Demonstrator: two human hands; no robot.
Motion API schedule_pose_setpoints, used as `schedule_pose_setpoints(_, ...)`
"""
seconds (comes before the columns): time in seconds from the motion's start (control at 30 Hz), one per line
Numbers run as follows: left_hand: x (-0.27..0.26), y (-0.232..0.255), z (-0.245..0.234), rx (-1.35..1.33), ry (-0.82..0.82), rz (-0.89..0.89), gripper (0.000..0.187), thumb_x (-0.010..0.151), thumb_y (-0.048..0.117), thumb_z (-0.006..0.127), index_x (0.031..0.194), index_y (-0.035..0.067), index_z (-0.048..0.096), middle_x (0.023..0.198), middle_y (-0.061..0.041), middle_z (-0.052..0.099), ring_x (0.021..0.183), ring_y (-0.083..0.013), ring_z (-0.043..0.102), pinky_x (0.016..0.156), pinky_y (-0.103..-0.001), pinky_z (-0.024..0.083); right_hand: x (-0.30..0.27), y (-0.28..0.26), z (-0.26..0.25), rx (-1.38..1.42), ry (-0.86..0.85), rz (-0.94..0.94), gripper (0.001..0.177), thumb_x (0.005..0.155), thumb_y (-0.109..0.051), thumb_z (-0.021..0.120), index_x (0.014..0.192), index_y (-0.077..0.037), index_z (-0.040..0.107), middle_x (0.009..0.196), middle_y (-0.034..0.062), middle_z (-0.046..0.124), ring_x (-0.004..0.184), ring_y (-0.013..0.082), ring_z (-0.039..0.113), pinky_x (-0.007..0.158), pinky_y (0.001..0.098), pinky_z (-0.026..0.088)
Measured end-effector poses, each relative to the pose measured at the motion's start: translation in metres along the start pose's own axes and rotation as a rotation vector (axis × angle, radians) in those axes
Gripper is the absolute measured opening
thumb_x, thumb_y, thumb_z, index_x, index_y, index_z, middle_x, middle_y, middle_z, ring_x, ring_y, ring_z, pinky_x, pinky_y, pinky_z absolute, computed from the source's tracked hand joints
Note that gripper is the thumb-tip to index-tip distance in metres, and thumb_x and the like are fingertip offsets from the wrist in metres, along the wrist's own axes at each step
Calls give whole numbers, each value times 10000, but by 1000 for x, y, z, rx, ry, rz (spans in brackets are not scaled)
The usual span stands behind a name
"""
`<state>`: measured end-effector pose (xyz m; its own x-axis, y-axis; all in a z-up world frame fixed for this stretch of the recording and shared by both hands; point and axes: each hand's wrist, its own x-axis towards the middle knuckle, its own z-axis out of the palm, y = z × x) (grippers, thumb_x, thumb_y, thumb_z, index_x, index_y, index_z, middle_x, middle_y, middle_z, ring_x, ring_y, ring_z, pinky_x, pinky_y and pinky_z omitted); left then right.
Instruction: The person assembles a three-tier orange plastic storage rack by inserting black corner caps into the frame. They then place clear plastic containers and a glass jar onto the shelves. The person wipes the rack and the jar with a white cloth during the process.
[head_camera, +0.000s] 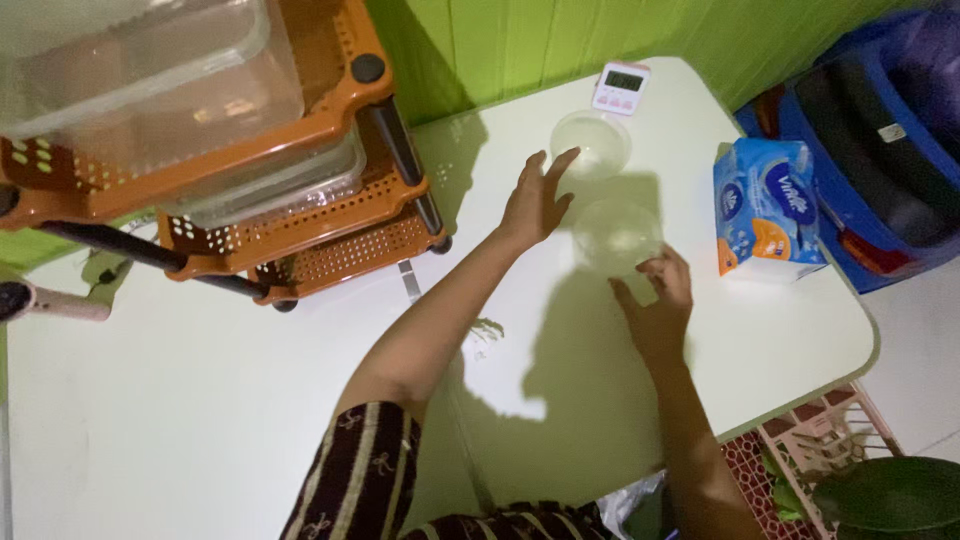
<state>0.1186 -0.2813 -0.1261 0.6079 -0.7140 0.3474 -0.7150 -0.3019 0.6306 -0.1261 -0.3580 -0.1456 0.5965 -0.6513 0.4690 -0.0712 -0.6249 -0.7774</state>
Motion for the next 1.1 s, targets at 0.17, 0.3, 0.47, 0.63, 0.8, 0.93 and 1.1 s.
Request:
schedule_pose_setpoints(0.17,9,-10,13,-101,150,3,338,858,42,777,1164,60,637,1245,-178,639,1187,-339,636,1014,-409,552,5,-9,6,-26,-55,62,411,768,-62,889,1062,-49,602,1439,179,518,1281,295,597,996,414,577)
schedule_pose_setpoints(0.3,-11,-21,3,-179,195,36,217,839,8,792,1019,20,674,1095,-163,646,1003,-320,641,874,-410,545,3,-20,0,-105,-75,-28,518,736,-77,886,1165,-52,596,1470,224,489,1378,371,499,1077,495,484)
schedule_pose_setpoints(0.47,-41,-23,-22,-283,293,28,126,883,-9,773,955,33,678,1021,-142,619,860,-244,667,756,-353,576,3,-44,-2,-236,8,-198,554,769,-96,849,1252,-54,581,1534,289,419,1457,439,387,1162,528,384)
schedule_pose_setpoints(0.63,-61,-29,-34,-201,307,-18,332,783,34,857,1007,8,614,941,-121,619,828,-232,631,744,-361,555,26,-35,16,-267,-78,-234,529,869,-181,845,1312,-58,583,1475,242,491,1405,413,440,1157,523,398)
schedule_pose_setpoints(0.8,-56,-44,-11,-281,136,-309,588,799,121,835,1303,-7,563,973,-139,658,775,-245,645,737,-358,572,95,3,50,-295,-127,-356,662,892,-208,811,1447,7,520,1358,250,599,1275,411,569,1070,486,475)
schedule_pose_setpoints(0.93,-50,-47,5,-214,14,-276,619,858,174,815,1402,31,558,1135,-191,671,851,-236,675,798,-361,561,143,8,62,-169,-413,-208,565,892,-224,808,1371,-2,605,1235,243,687,1139,374,665,964,444,519)
schedule_pose_setpoints(1.1,-63,-18,-26,-270,84,-336,509,924,158,731,1418,105,625,1031,-158,711,940,-283,712,853,-368,563,145,-38,60,-82,-377,-234,443,906,-213,774,1301,-31,691,1185,202,716,967,291,693,829,379,557)
